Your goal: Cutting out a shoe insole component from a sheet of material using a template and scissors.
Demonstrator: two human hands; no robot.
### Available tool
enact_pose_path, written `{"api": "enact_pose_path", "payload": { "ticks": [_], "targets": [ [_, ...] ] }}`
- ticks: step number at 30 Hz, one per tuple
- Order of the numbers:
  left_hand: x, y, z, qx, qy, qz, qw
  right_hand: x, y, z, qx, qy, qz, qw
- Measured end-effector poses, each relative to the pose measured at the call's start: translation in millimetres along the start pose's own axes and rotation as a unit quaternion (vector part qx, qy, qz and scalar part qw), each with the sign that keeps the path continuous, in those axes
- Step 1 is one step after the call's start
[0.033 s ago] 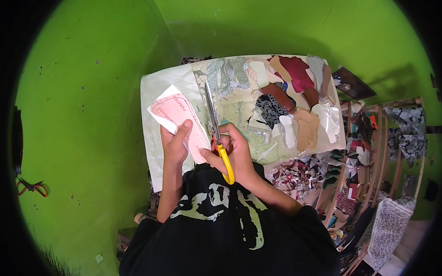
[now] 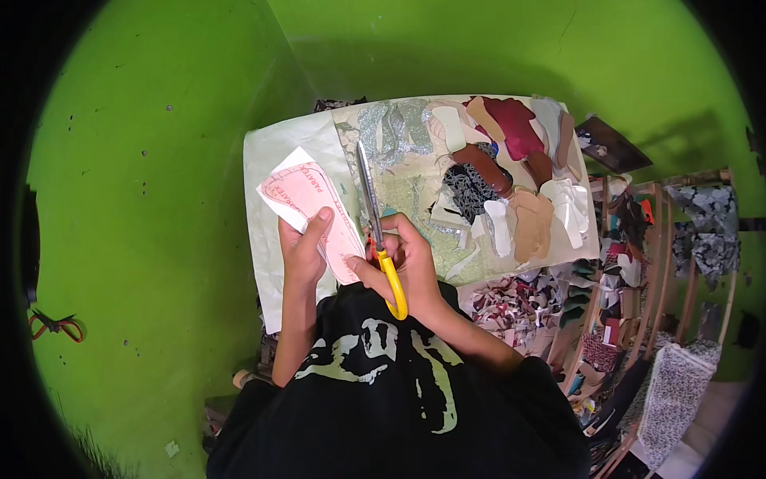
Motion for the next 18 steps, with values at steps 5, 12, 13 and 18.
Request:
{"api": "enact_pose_path", "payload": {
  "ticks": [5,12,13,18],
  "targets": [
    [3,-1,0,-0.026,0.023,0.024,0.999,-6,0,1,-0.086,0.037,0.022,0.995],
    [-6,2,-8,-0.034,0.094,-0.007,0.995,-11,9,0,-0.087,0.028,0.047,0.995],
    [-6,4,-9,-0.026,0.090,-0.005,0.996,-10,9,0,-0.086,0.021,0.051,0.995],
    [-10,7,-8,-0.005,0.094,0.011,0.996,-10,8,0,-0.052,0.008,0.046,0.998]
  ]
}}
Point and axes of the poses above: each hand's wrist, its own z-axis away from the middle knuckle, its own x-axis out of the palm, y = z × x, the point moved 4 cm from there along -z, towards the middle knuckle, and after that the axes turned 10 degrees about -z, right-handed, at the moved point
